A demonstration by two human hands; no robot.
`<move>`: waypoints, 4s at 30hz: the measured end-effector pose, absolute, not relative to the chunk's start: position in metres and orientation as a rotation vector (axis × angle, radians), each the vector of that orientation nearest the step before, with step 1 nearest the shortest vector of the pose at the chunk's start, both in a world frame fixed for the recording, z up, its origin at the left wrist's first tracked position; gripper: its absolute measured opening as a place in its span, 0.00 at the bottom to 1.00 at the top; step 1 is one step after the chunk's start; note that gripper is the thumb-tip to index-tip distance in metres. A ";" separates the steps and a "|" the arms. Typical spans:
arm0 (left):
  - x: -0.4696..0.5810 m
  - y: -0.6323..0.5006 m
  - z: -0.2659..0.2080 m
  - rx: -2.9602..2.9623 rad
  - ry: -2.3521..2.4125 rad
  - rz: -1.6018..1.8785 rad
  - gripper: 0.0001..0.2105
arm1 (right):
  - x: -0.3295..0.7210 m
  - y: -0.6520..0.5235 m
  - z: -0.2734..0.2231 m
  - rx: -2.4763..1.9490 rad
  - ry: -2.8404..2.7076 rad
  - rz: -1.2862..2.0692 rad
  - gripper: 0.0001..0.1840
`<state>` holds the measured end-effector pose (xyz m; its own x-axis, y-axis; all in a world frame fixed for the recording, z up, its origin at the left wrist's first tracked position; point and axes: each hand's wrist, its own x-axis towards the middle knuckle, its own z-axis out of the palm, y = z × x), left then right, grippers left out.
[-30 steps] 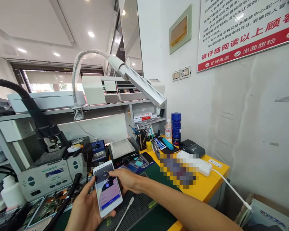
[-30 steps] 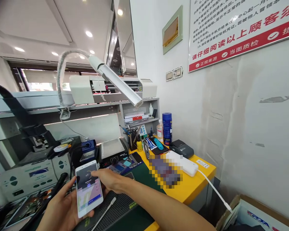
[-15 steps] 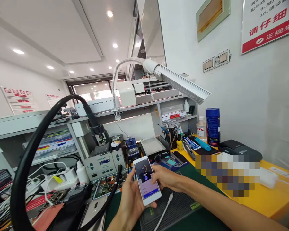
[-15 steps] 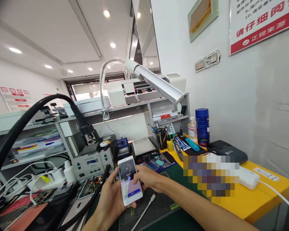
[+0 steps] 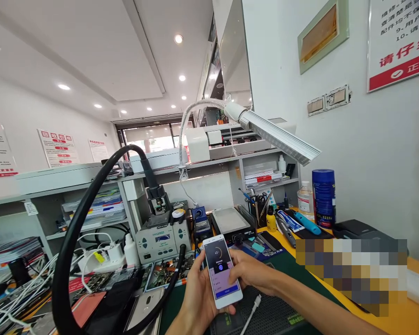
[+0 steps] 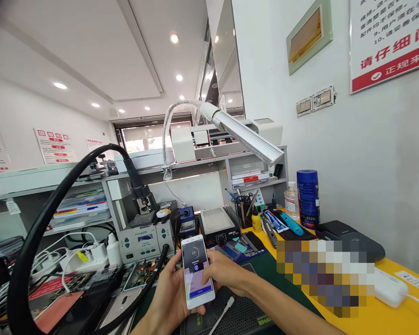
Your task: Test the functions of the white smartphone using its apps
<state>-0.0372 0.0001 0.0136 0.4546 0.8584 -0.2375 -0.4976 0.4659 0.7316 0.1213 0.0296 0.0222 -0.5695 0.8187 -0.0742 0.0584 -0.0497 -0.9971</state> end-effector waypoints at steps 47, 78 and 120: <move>-0.161 0.030 0.026 -0.110 0.270 1.959 0.20 | 0.121 0.040 0.013 -0.946 -1.508 1.675 0.21; -0.159 0.036 0.014 -0.034 0.327 1.957 0.21 | 0.120 0.044 0.005 -0.911 -1.565 1.600 0.21; -0.129 0.029 0.029 0.366 0.646 1.688 0.22 | 0.119 0.042 0.005 -0.896 -1.540 1.562 0.20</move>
<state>-0.1289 0.0290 0.0293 -0.2195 0.9697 -0.1068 -0.7930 -0.1136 0.5985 0.1187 0.0419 0.0046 -0.4708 0.8819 0.0252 -0.0380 0.0083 -0.9992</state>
